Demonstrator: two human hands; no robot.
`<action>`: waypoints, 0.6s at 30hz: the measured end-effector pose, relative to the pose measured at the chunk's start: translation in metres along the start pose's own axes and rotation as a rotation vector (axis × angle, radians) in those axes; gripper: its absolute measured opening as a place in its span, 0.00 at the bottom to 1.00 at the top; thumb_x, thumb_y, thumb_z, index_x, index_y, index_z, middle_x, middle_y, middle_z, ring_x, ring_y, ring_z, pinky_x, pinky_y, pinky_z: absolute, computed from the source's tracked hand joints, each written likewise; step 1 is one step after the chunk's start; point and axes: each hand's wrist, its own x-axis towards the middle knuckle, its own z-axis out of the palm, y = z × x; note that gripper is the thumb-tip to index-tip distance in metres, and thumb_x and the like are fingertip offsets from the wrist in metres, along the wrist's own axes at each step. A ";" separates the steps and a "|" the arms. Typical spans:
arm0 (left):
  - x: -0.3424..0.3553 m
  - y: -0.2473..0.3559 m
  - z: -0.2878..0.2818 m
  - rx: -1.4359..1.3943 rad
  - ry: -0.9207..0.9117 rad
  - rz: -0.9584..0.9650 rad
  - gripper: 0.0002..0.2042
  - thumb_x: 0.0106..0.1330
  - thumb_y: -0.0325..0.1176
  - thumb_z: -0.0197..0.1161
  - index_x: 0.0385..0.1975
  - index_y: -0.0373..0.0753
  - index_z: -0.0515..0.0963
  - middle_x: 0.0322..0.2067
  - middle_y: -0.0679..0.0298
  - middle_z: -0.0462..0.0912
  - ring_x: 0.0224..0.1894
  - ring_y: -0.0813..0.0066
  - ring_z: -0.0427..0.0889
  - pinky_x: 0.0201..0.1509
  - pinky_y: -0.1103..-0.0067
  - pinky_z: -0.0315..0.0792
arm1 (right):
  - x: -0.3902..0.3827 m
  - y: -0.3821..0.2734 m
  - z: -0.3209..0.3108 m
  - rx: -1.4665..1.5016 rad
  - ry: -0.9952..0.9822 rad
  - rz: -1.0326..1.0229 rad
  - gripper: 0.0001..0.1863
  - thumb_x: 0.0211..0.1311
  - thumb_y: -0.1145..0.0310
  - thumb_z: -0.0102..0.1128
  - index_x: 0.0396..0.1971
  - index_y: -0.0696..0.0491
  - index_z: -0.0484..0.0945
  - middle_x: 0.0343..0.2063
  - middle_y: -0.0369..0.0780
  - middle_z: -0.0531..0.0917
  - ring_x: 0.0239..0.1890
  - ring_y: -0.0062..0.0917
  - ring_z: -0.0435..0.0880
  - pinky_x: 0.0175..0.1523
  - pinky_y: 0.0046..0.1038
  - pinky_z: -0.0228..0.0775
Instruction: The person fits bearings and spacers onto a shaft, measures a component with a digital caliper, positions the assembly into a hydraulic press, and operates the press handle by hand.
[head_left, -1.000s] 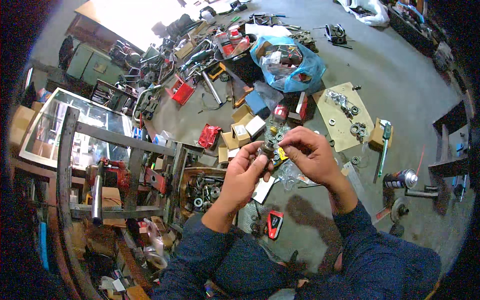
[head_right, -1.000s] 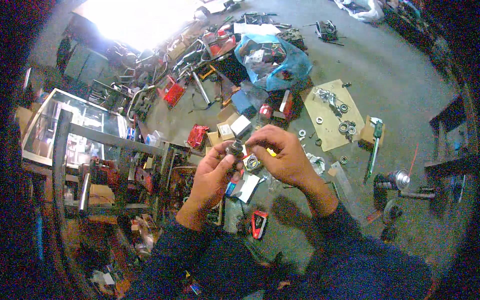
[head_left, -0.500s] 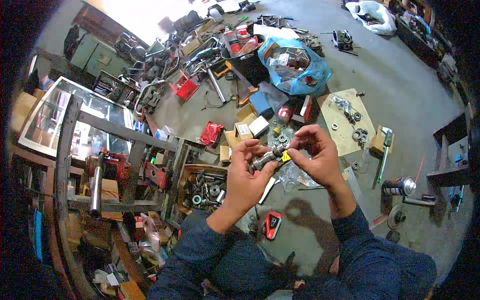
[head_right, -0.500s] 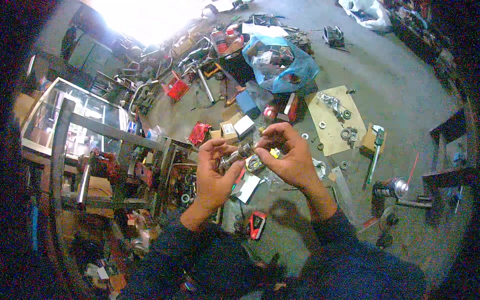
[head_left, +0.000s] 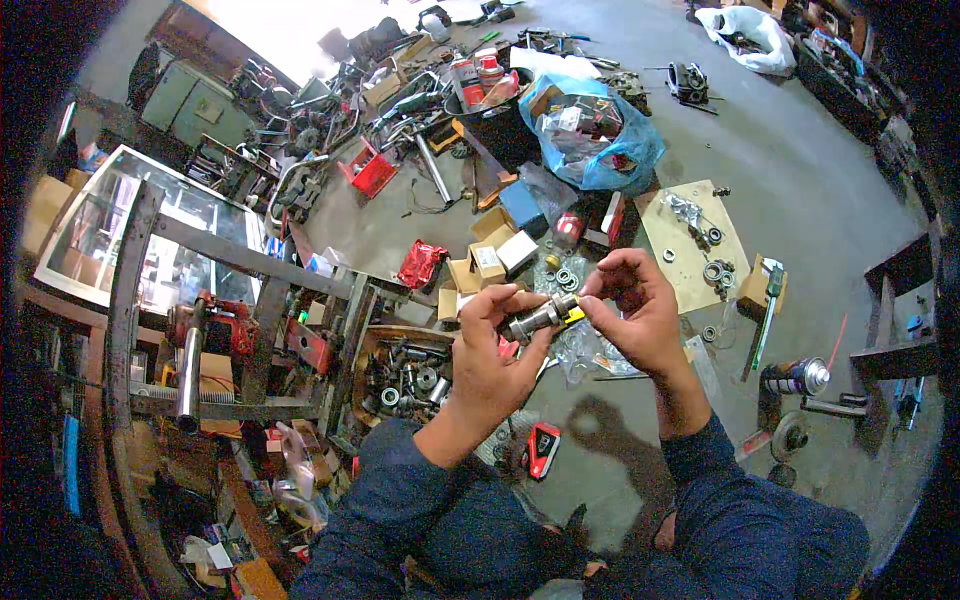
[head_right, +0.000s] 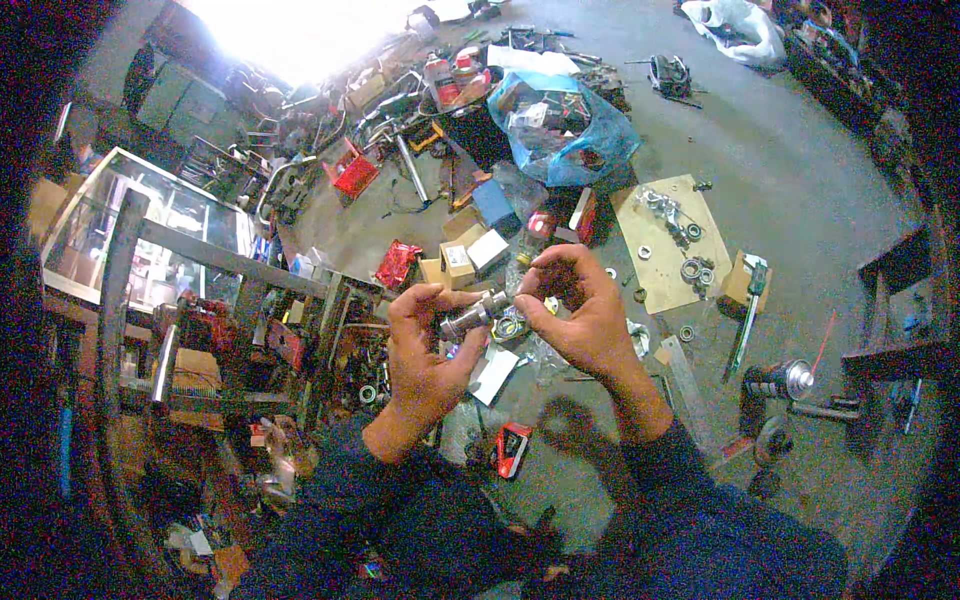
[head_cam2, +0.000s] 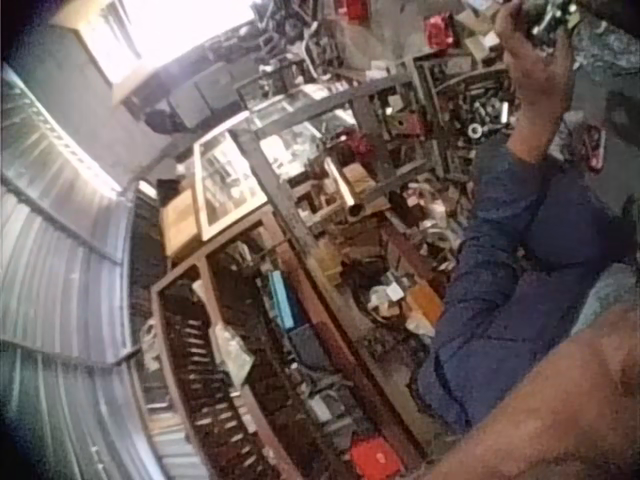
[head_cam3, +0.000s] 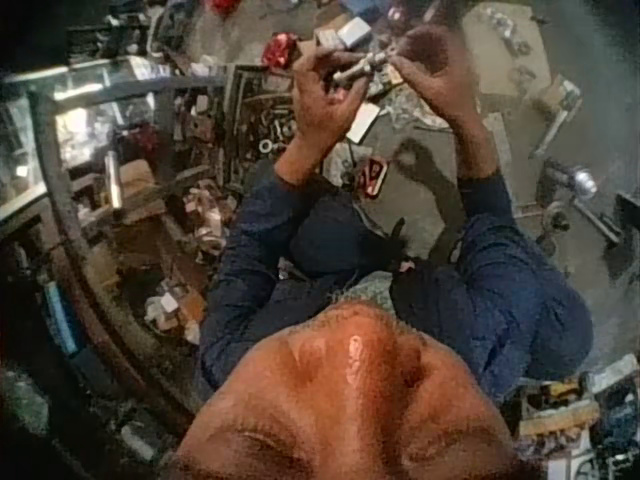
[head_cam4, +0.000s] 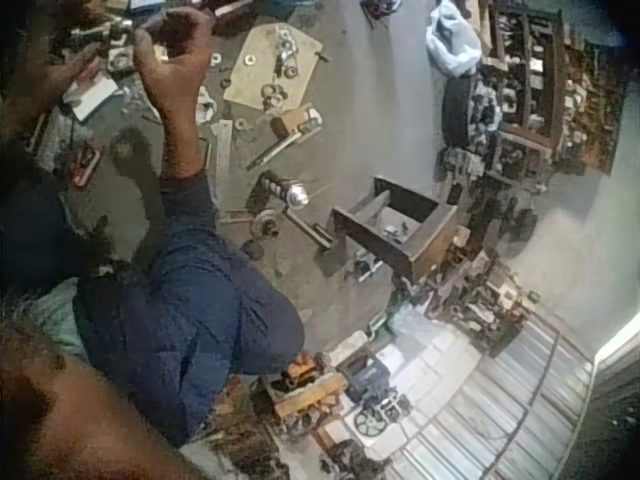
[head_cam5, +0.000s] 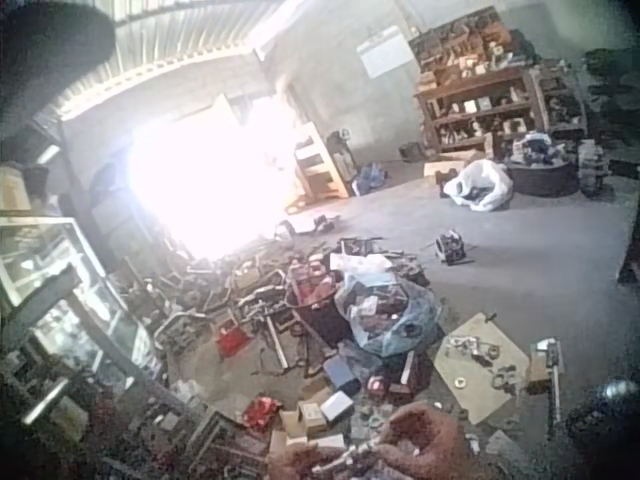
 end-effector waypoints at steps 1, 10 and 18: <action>0.000 0.000 0.000 -0.001 -0.001 -0.005 0.31 0.54 0.16 0.66 0.55 0.38 0.57 0.44 0.53 0.80 0.47 0.64 0.82 0.55 0.73 0.73 | 0.000 0.000 0.000 0.007 -0.007 -0.008 0.21 0.54 0.83 0.65 0.46 0.54 0.69 0.34 0.36 0.79 0.39 0.19 0.79 0.47 0.23 0.72; 0.004 0.008 0.000 -0.128 -0.019 -0.175 0.30 0.54 0.16 0.65 0.57 0.37 0.60 0.43 0.57 0.79 0.46 0.68 0.80 0.54 0.75 0.73 | -0.001 -0.005 0.001 -0.002 -0.006 -0.038 0.22 0.54 0.81 0.66 0.48 0.54 0.68 0.34 0.38 0.80 0.40 0.21 0.82 0.48 0.25 0.75; 0.005 -0.003 -0.002 -0.696 -0.122 -0.483 0.23 0.64 0.23 0.62 0.59 0.34 0.66 0.47 0.62 0.76 0.48 0.75 0.77 0.48 0.79 0.76 | -0.007 -0.015 0.009 -0.061 -0.035 -0.140 0.23 0.53 0.84 0.64 0.48 0.55 0.67 0.35 0.39 0.79 0.39 0.21 0.80 0.47 0.25 0.74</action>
